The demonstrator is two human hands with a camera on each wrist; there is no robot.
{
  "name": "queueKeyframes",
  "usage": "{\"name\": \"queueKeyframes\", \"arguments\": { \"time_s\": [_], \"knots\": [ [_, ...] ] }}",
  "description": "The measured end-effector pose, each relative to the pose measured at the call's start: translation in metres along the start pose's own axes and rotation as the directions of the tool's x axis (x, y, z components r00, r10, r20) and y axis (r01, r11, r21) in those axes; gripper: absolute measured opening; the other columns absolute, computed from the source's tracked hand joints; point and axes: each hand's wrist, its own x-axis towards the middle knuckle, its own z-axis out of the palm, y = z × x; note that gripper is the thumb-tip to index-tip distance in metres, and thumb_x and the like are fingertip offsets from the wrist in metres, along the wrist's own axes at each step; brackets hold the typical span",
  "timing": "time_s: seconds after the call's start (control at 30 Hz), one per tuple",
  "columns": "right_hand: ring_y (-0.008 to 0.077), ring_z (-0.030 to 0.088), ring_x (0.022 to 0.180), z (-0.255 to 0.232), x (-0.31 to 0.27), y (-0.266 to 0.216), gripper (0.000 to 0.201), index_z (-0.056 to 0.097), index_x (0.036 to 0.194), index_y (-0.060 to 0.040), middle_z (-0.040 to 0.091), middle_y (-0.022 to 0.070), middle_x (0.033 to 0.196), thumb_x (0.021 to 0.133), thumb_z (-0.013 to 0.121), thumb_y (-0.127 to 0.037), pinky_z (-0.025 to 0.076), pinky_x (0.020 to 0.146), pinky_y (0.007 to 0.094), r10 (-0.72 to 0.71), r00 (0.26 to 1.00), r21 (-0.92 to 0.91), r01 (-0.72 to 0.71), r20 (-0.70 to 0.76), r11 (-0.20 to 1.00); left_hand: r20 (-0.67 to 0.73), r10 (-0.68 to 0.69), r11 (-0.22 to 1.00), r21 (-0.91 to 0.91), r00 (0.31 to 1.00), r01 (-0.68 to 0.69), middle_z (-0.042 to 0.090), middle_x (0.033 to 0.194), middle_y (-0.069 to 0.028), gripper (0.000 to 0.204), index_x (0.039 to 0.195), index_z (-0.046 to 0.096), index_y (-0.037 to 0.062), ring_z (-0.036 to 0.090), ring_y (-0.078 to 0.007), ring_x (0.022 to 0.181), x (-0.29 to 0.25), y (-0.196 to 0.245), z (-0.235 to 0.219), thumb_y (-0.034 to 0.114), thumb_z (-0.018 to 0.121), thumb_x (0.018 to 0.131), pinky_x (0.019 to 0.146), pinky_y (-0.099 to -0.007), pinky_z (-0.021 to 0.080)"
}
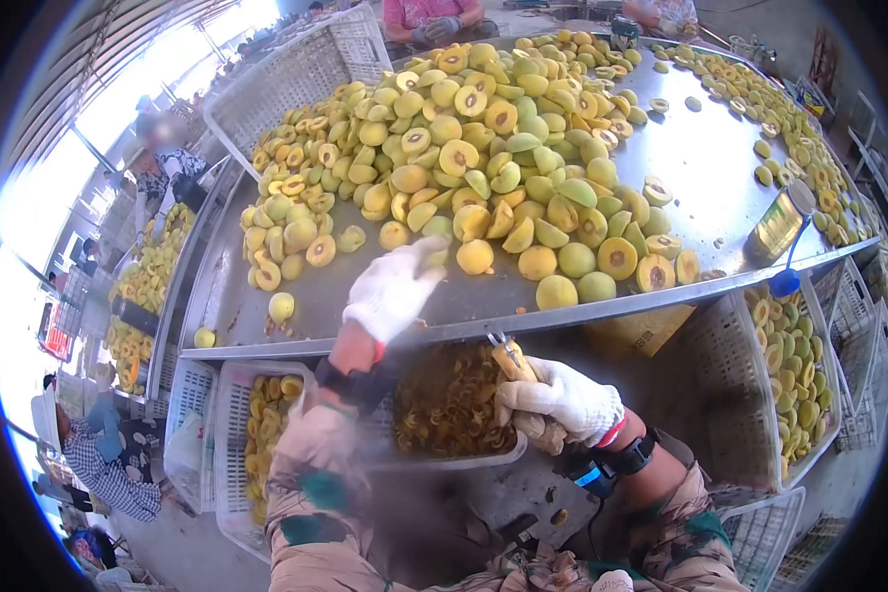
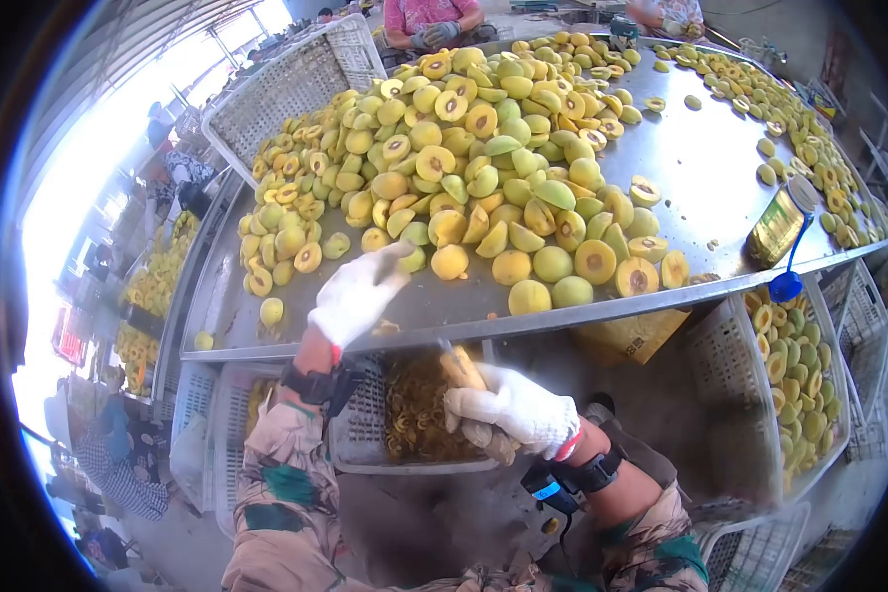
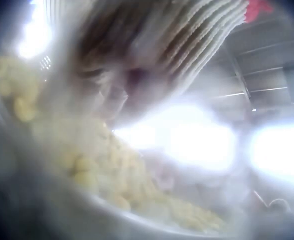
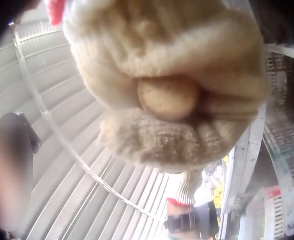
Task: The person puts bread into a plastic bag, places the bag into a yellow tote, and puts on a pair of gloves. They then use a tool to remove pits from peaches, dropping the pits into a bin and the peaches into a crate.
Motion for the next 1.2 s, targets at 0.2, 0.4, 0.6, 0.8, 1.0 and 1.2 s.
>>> {"name": "queueKeyframes", "arguments": {
  "time_s": [0.2, 0.4, 0.6, 0.8, 1.0, 1.2],
  "knots": [
    [0.0070, 0.049, 0.047, -0.015, -0.009, -0.004, 0.029, 0.060, 0.087, -0.0064, 0.053, -0.0012, 0.061, 0.091, 0.060, -0.035, 0.039, 0.043, 0.0206, -0.084, 0.994, 0.024, 0.086, -0.067, 0.996, 0.327, 0.004, 0.954, 0.283, 0.945, -0.102, 0.064, 0.113, -0.0140, 0.048, 0.130, 0.053, 0.0256, 0.061, -0.0319, 0.104, 0.072, 0.029, 0.044, 0.039, 0.059, 0.085, 0.089, -0.0397, 0.048],
    [0.0073, 0.047, 0.044, -0.017, -0.012, 0.000, 0.026, 0.059, 0.091, -0.0062, 0.053, -0.0008, 0.061, 0.091, 0.060, -0.033, 0.038, 0.039, 0.0208, -0.075, 0.994, 0.030, 0.078, -0.083, 0.997, 0.298, 0.098, 0.908, 0.363, 0.949, -0.208, 0.066, 0.106, -0.0109, 0.030, 0.109, 0.057, 0.0131, 0.063, -0.0324, 0.098, 0.073, 0.020, 0.059, 0.027, 0.060, 0.082, 0.082, -0.0428, 0.049],
    [0.0081, 0.048, 0.044, -0.014, -0.007, -0.001, 0.026, 0.059, 0.089, -0.0056, 0.054, 0.0007, 0.062, 0.090, 0.060, -0.032, 0.038, 0.039, 0.0213, -0.104, 0.988, 0.032, 0.108, -0.111, 0.994, 0.258, 0.087, 0.916, 0.358, 0.962, -0.179, 0.064, 0.108, -0.0163, 0.061, 0.130, 0.041, 0.0107, 0.062, -0.0342, 0.102, 0.057, 0.016, 0.047, 0.033, 0.066, 0.080, 0.086, -0.0408, 0.049],
    [0.0105, 0.051, 0.043, -0.004, 0.004, -0.003, 0.022, 0.056, 0.089, -0.0046, 0.054, 0.0014, 0.060, 0.090, 0.059, -0.026, 0.041, 0.040, 0.0230, -0.259, 0.914, -0.184, 0.209, -0.311, 0.960, 0.089, 0.021, 0.999, -0.050, 0.996, -0.017, 0.059, 0.115, -0.0180, 0.091, 0.147, 0.021, 0.0180, 0.056, -0.0335, 0.111, -0.002, 0.033, -0.002, 0.031, 0.072, 0.073, 0.097, -0.0382, 0.044],
    [0.0269, 0.067, 0.065, 0.009, 0.023, -0.001, 0.029, 0.055, 0.099, -0.0019, 0.065, 0.0163, 0.073, 0.087, 0.058, -0.029, 0.052, 0.062, 0.0375, -0.359, 0.874, -0.657, 0.062, -0.328, 0.751, -0.136, 0.242, 0.963, 0.150, 0.961, -0.222, 0.059, 0.111, -0.0120, 0.097, 0.150, 0.019, 0.0170, 0.055, -0.0316, 0.103, -0.064, 0.021, -0.005, 0.018, 0.073, 0.069, 0.096, -0.0398, 0.044],
    [0.0292, 0.065, 0.066, 0.024, 0.040, 0.015, 0.025, 0.053, 0.098, -0.0008, 0.063, 0.0161, 0.071, 0.087, 0.059, -0.023, 0.050, 0.062, 0.0391, -0.491, 0.833, -0.857, 0.041, -0.256, 0.514, -0.131, 0.451, 0.843, 0.387, 0.883, -0.373, 0.058, 0.113, -0.0111, 0.089, 0.147, 0.027, 0.0094, 0.055, -0.0279, 0.099, -0.096, 0.016, -0.012, 0.014, 0.073, 0.070, 0.093, -0.0359, 0.045]
  ]
}}
